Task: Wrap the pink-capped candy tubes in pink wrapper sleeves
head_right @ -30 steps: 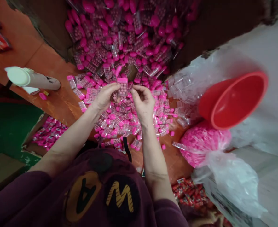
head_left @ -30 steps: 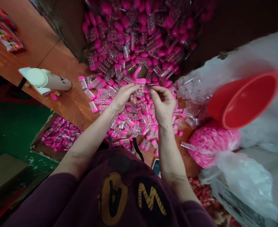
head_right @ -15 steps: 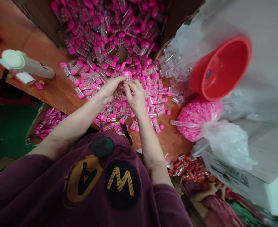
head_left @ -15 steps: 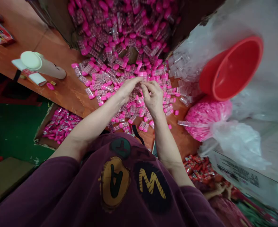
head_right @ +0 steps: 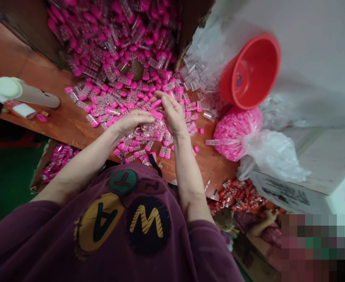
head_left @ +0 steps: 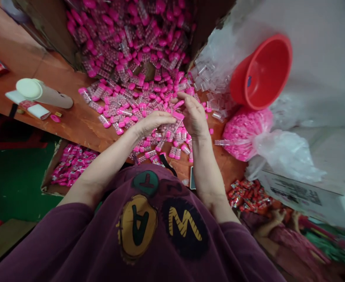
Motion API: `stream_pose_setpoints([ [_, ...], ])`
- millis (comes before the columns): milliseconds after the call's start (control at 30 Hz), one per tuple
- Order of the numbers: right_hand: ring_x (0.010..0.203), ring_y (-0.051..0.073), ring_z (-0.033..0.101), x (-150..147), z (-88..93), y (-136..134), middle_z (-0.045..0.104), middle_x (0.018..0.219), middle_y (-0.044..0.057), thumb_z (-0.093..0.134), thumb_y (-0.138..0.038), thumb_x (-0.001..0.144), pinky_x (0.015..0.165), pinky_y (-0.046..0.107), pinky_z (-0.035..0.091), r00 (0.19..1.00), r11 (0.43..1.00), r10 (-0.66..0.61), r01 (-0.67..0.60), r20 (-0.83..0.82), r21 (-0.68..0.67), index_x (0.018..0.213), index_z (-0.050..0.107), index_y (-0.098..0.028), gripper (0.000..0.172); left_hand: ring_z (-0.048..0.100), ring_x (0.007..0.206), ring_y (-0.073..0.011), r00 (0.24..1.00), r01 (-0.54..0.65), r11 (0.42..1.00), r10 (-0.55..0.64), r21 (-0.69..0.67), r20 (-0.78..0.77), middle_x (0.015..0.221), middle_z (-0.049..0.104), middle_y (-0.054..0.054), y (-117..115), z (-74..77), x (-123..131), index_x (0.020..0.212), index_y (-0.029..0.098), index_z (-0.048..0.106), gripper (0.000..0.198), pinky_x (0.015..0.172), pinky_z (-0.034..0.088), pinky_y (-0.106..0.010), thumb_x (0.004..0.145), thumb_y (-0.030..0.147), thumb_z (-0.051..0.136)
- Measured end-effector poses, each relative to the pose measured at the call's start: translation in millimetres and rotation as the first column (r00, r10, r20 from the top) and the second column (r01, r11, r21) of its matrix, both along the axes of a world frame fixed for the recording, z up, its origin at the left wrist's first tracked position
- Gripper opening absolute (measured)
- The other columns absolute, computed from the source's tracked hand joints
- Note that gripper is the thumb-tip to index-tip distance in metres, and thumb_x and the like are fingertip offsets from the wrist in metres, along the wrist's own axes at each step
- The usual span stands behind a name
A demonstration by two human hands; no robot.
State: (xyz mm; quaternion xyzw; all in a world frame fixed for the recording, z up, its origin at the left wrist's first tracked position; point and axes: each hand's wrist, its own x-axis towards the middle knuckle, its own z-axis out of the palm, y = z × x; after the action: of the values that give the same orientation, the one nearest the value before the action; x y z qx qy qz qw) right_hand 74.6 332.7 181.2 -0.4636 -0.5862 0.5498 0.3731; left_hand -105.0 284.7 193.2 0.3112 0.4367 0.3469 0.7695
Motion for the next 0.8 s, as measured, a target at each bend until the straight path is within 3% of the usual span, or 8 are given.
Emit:
stream_pose_setpoints([
  [100, 0.115, 0.020, 0.076, 6.3, 10.6, -12.2, 0.079, 0.119, 0.006, 0.054, -0.078, 0.097, 0.108, 0.043, 0.061, 1.000, 1.000, 0.009, -0.010, 0.013, 0.021, 0.126, 0.073, -0.024, 0.065, 0.046, 0.047, -0.0101, 0.995, -0.058, 0.997, 0.061, -0.040, 0.080, 0.065, 0.064, -0.003, -4.2, -2.2, 5.8, 0.076, 0.016, 0.076, 0.021, 0.049, 0.035, -0.028, 0.085, 0.035, 0.078],
  [167, 0.130, 0.022, 0.070, 13.4, 16.8, -25.4, 0.074, 0.137, 0.007, 0.060, -0.080, 0.092, 0.116, 0.046, 0.056, 0.997, 0.997, 0.041, -0.045, 0.064, 0.061, 0.137, 0.068, -0.026, 0.070, 0.047, 0.047, -0.0102, 0.987, -0.096, 0.994, 0.103, -0.060, 0.122, 0.069, 0.067, -0.004, -6.0, -1.7, 9.6, 0.080, 0.016, 0.077, 0.022, 0.048, 0.036, -0.028, 0.084, 0.037, 0.078],
  [267, 0.149, 0.028, 0.056, 22.1, 24.8, -47.7, 0.055, 0.162, 0.009, 0.079, -0.078, 0.078, 0.126, 0.052, 0.048, 0.978, 0.976, 0.144, -0.165, 0.149, 0.143, 0.159, 0.047, -0.031, 0.099, 0.052, 0.050, -0.0101, 0.980, -0.111, 0.992, 0.120, -0.062, 0.157, 0.070, 0.068, -0.004, -9.4, 3.4, 14.9, 0.078, 0.016, 0.075, 0.022, 0.047, 0.038, -0.026, 0.081, 0.037, 0.080],
  [333, 0.155, 0.030, 0.049, 24.3, 29.1, -61.0, 0.048, 0.167, 0.010, 0.085, -0.075, 0.073, 0.129, 0.056, 0.043, 0.969, 0.965, 0.150, -0.187, 0.196, 0.184, 0.165, 0.035, -0.032, 0.112, 0.056, 0.054, -0.0102, 0.976, -0.117, 0.991, 0.127, -0.063, 0.179, 0.070, 0.069, -0.003, -12.6, 8.2, 19.1, 0.074, 0.016, 0.074, 0.018, 0.050, 0.042, -0.024, 0.078, 0.032, 0.080],
  [400, 0.157, 0.032, 0.047, 24.7, 31.7, -72.1, 0.048, 0.167, 0.010, 0.085, -0.074, 0.074, 0.130, 0.058, 0.041, 0.966, 0.970, 0.102, -0.150, 0.236, 0.193, 0.165, 0.033, -0.033, 0.113, 0.060, 0.059, -0.0115, 0.969, -0.103, 0.991, 0.120, -0.087, 0.214, 0.069, 0.069, -0.004, -16.7, 12.6, 24.3, 0.071, 0.015, 0.072, 0.016, 0.055, 0.047, -0.024, 0.076, 0.029, 0.078],
  [500, 0.153, 0.034, 0.051, 26.4, 31.6, -87.3, 0.053, 0.161, 0.010, 0.086, -0.073, 0.073, 0.129, 0.061, 0.043, 0.968, 0.977, 0.003, -0.057, 0.249, 0.208, 0.161, 0.037, -0.034, 0.108, 0.065, 0.061, -0.0154, 0.955, 0.015, 0.989, 0.029, -0.144, 0.295, 0.068, 0.069, -0.006, -23.7, 16.9, 33.4, 0.071, 0.014, 0.072, 0.020, 0.058, 0.052, -0.027, 0.076, 0.033, 0.076],
  [667, 0.147, 0.033, 0.056, 38.0, 29.7, -113.3, 0.056, 0.155, 0.008, 0.088, -0.064, 0.075, 0.126, 0.057, 0.048, 0.962, 0.956, -0.126, 0.053, 0.242, 0.288, 0.156, 0.043, -0.034, 0.097, 0.056, 0.054, -0.0112, 0.950, 0.030, 0.983, 0.030, -0.183, 0.312, 0.061, 0.062, -0.003, -31.8, 20.3, 50.4, 0.063, 0.014, 0.066, 0.022, 0.050, 0.044, -0.023, 0.068, 0.028, 0.083],
  [800, 0.149, 0.034, 0.054, 51.3, 33.5, -126.8, 0.056, 0.156, 0.008, 0.090, -0.066, 0.073, 0.126, 0.056, 0.049, 0.941, 0.961, -0.193, 0.123, 0.279, 0.249, 0.153, 0.049, -0.035, 0.095, 0.059, 0.056, -0.0130, 0.958, 0.115, 0.978, -0.064, -0.171, 0.280, 0.063, 0.062, -0.003, -34.7, 17.7, 63.8, 0.063, 0.015, 0.065, 0.027, 0.053, 0.049, -0.026, 0.072, 0.031, 0.085],
])
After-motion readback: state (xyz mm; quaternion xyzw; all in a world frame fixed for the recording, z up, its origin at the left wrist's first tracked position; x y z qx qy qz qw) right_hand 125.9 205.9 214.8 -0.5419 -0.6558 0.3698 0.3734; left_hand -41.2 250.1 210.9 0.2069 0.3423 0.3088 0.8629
